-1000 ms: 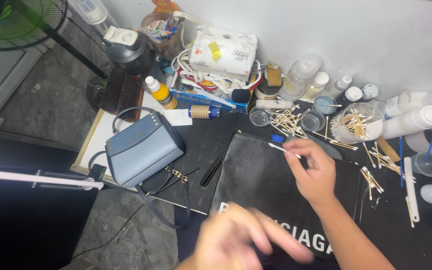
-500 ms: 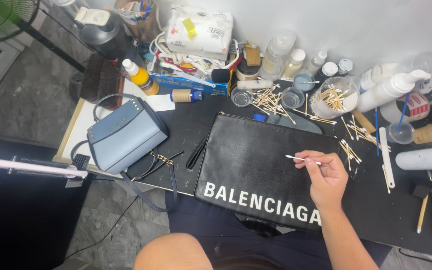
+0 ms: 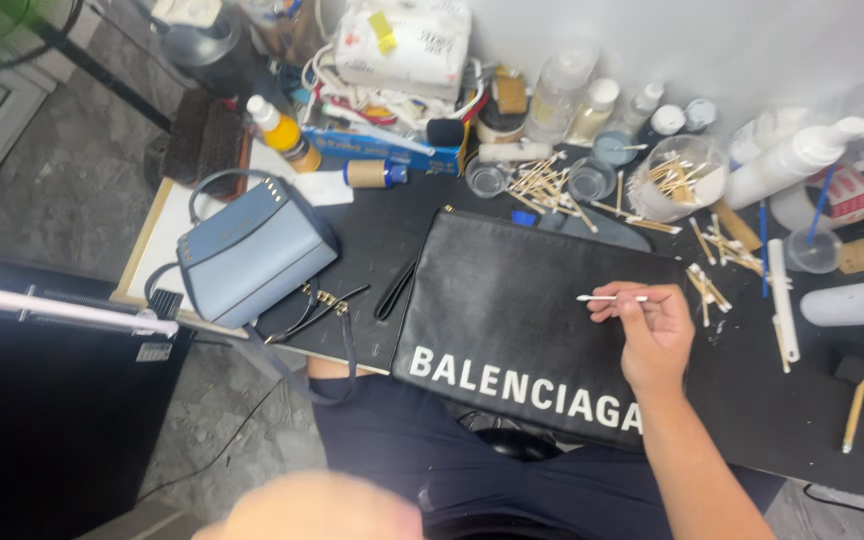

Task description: The person cleans and details a black leather bag using cotton swabs and a thin brush to apply a cleaning solution to the white printed lettering on the bag's surface.

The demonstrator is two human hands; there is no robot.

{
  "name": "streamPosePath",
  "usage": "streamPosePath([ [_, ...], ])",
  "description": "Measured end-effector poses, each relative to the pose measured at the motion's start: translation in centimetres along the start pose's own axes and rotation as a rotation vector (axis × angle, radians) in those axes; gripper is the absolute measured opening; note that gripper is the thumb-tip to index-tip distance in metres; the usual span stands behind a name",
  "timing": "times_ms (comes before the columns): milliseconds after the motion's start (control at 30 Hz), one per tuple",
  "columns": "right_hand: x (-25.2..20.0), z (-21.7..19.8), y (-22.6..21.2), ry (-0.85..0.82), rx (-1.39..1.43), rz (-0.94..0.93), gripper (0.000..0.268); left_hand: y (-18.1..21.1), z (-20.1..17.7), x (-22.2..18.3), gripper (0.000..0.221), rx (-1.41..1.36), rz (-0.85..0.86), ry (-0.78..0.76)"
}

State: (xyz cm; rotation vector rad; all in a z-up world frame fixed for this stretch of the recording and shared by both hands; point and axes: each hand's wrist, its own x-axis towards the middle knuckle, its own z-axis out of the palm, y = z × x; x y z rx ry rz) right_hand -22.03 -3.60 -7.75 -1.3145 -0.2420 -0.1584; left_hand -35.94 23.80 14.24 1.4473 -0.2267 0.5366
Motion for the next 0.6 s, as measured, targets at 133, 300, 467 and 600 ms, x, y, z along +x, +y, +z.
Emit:
streamPosePath([
  [133, 0.0, 1.3, -0.9, -0.040, -0.043, 0.006, 0.007, -6.9, -4.0, -1.4, 0.011, 0.391, -0.278, 0.258],
  [300, -0.6, 5.0, -1.8, -0.168, 0.037, 0.154, 0.013, -14.2, -6.6, -4.0, 0.024, 0.711, -0.366, 0.128],
  [467, -1.4, 9.3, -0.6, -0.276, 0.115, 0.369, 0.016, -15.4, -7.0, -4.9, 0.034, 0.657, -0.497, 0.062],
  [600, -1.9, 11.4, 0.9, -0.386, 0.181, 0.439, 0.013, -15.0, -7.4, -4.1, 0.037, 0.577, -0.636, 0.006],
])
